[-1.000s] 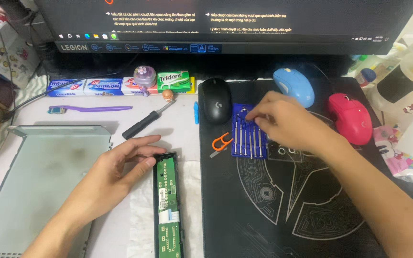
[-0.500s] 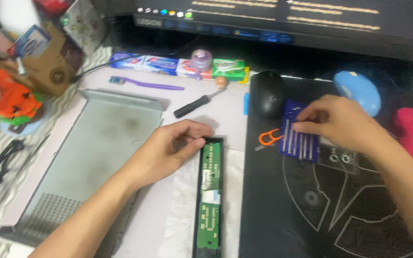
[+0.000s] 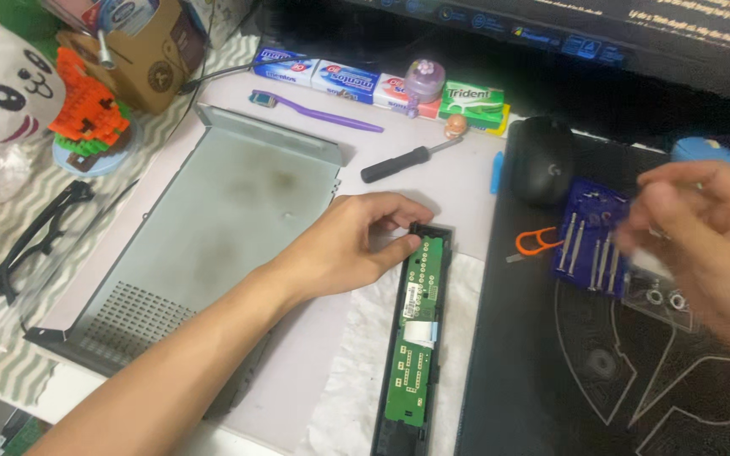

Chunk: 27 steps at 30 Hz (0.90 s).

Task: The person removes a circuit board from an electronic component by hand and then uses a small screwdriver to remove plastic pieces from the inside of a device casing.

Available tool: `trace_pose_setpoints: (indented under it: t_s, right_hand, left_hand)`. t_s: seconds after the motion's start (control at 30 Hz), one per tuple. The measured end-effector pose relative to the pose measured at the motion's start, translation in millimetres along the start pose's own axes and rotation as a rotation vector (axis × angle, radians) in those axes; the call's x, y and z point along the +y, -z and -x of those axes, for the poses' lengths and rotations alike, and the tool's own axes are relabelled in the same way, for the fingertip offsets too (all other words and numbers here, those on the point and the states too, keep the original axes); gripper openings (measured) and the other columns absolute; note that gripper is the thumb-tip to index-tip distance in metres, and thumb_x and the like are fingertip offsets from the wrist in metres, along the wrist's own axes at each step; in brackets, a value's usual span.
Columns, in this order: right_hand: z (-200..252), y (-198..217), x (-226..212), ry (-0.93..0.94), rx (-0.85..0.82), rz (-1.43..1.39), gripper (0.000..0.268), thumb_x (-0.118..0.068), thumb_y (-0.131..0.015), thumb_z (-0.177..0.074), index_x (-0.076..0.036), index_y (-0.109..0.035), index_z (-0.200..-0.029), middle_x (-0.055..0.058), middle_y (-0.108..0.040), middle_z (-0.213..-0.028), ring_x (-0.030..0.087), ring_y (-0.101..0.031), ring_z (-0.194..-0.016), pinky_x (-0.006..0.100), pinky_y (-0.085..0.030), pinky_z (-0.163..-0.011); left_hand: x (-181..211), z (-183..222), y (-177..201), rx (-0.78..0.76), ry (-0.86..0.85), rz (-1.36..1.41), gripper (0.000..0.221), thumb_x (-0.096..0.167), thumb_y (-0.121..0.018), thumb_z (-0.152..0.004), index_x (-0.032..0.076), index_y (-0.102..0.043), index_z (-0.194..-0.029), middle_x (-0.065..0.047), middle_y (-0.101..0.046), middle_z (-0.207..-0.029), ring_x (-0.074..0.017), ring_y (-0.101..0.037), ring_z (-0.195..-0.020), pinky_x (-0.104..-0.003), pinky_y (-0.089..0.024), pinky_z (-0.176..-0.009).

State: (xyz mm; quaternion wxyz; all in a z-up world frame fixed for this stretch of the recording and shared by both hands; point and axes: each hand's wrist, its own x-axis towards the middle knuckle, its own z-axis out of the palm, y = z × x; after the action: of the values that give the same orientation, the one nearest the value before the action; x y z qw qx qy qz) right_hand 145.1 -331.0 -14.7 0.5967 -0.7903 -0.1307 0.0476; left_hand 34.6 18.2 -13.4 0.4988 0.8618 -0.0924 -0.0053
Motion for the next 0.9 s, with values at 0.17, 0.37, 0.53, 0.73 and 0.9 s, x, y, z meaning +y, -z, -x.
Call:
trace_pose_setpoints:
  t_s: [0.17,0.37,0.53,0.73,0.9]
  right_hand:
    - [25.3,-62.5,-75.2,-0.453,-0.129,0.201,0.031,-0.013,-0.064,-0.097,-0.007,-0.08,-0.122,0.003,-0.072,-0.108,0.016,-0.06,-0.09,0.031,-0.044,-0.079]
    - [30.3,-98.1,-91.6,-0.279,-0.311,0.346,0.04,-0.02,-0.072,-0.084,-0.015,-0.086,-0.121,0.003,-0.091,-0.098,0.009,-0.08,-0.098,0.024,-0.056,-0.095]
    - [28.2,-117.2,-72.9,-0.099,-0.146,0.396,0.016,-0.022,-0.078,-0.086,-0.012,-0.086,-0.097,-0.003,-0.085,-0.093,0.005,-0.068,-0.082,0.02,-0.048,-0.081]
    - [23.8,-124.6,-69.7,0.067,-0.23,0.376,0.017,-0.014,-0.07,-0.091,-0.012,-0.083,-0.102,-0.001,-0.078,-0.098,0.009,-0.068,-0.087,0.023,-0.047,-0.083]
    - [22.7,-126.5,-51.4,-0.156,-0.032,0.173,0.009,-0.009,-0.081,-0.087,-0.006,-0.082,-0.096,0.004,-0.072,-0.073,0.009,-0.055,-0.059,0.019,-0.037,-0.062]
  left_hand:
    - [-4.5,-2.4,-2.5,-0.005,-0.022,-0.05,0.026,0.02,-0.067,-0.093,0.016,-0.074,-0.117,0.003,-0.073,-0.105,-0.0106,-0.062,-0.092,-0.025,-0.05,-0.078]
    - [-5.7,-4.5,-2.7,0.004,-0.034,-0.068,0.023,0.02,-0.067,-0.092,0.016,-0.076,-0.114,0.003,-0.069,-0.096,-0.0107,-0.059,-0.083,-0.025,-0.049,-0.073]
    - [-13.9,-13.2,-3.4,0.003,-0.075,-0.078,0.022,0.018,-0.068,-0.09,0.016,-0.076,-0.11,0.002,-0.064,-0.087,-0.0118,-0.06,-0.079,-0.025,-0.049,-0.075]
    - [-3.0,-36.4,13.6,-0.187,-0.222,-0.228,0.007,0.012,-0.066,-0.089,0.009,-0.073,-0.089,-0.001,-0.065,-0.078,-0.0179,-0.056,-0.07,-0.033,-0.047,-0.066]
    - [10.8,-69.9,21.8,-0.438,0.033,-0.447,0.021,0.027,-0.067,-0.081,0.021,-0.082,-0.095,0.006,-0.082,-0.088,-0.0102,-0.077,-0.085,-0.026,-0.058,-0.078]
